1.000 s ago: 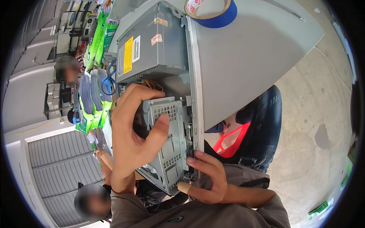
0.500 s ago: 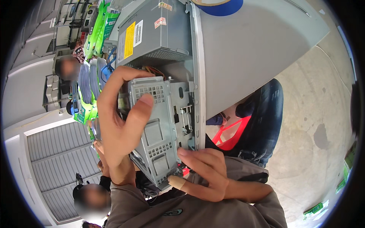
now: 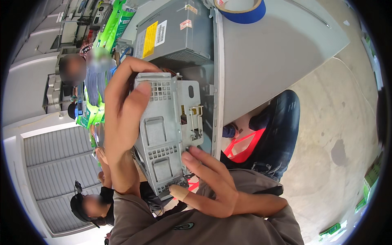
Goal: The person disassembles a computer by using a screwdriver to remove screws from the power supply unit and then lifts the unit out of the computer chassis.
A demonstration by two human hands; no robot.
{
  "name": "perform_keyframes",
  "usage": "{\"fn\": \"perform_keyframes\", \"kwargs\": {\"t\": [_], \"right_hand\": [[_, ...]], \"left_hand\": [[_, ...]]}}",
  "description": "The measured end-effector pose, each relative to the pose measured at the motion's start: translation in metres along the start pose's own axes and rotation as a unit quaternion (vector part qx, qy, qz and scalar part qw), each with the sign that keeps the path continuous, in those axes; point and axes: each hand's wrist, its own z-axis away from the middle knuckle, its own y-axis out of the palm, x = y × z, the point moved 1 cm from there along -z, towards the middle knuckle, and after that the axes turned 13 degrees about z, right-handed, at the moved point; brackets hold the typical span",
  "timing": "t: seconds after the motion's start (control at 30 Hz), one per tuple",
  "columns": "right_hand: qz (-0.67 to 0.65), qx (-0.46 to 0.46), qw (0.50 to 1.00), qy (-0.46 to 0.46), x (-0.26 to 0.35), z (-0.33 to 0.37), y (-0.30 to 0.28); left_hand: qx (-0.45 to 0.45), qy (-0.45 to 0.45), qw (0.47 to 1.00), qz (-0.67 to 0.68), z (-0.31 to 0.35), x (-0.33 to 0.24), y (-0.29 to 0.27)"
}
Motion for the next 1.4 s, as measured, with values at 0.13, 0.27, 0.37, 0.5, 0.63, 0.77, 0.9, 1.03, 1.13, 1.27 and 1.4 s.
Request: {"fn": "perform_keyframes", "kwargs": {"t": [0.13, 0.27, 0.37, 0.5, 0.63, 0.77, 0.9, 1.03, 1.13, 1.27, 1.4], "right_hand": [[-0.036, -0.008, 0.999, -0.028, 0.004, -0.003, 0.003], [-0.037, -0.022, 0.998, -0.046, 0.019, -0.012, 0.014], [-0.011, 0.011, 0.998, -0.055, 0.033, -0.027, 0.016], [-0.069, 0.055, 0.994, -0.058, 0.059, -0.044, 0.02], [-0.061, 0.036, 0.987, -0.146, 0.074, -0.048, 0.04], [-0.107, -0.028, 0.982, -0.15, 0.08, -0.048, 0.067], [-0.177, -0.059, 0.964, -0.19, 0.105, -0.043, 0.09], [-0.139, -0.023, 0.964, -0.227, 0.117, -0.061, 0.093], [-0.076, 0.015, 0.972, -0.222, 0.12, -0.053, 0.096], [-0.019, 0.1, 0.962, -0.254, 0.136, -0.051, 0.067], [0.053, 0.122, 0.958, -0.252, 0.133, -0.052, 0.068]], "left_hand": [[0.024, -0.022, 0.999, 0.015, -0.008, 0.005, -0.008], [0.101, -0.039, 0.991, 0.08, -0.019, 0.004, -0.019], [0.003, -0.067, 0.986, 0.151, -0.012, -0.006, -0.012], [-0.016, -0.014, 0.987, 0.161, -0.011, -0.013, -0.047], [0.164, 0.087, 0.94, 0.286, -0.011, -0.013, -0.082], [0.214, 0.157, 0.902, 0.34, -0.018, -0.003, -0.102], [0.318, 0.193, 0.846, 0.381, -0.004, -0.008, -0.151], [0.325, 0.294, 0.742, 0.507, -0.005, 0.013, -0.188], [0.416, 0.408, 0.598, 0.551, -0.038, 0.04, -0.195], [0.389, 0.386, 0.635, 0.545, -0.018, 0.034, -0.198], [0.366, 0.361, 0.634, 0.578, -0.024, 0.042, -0.182]]}}
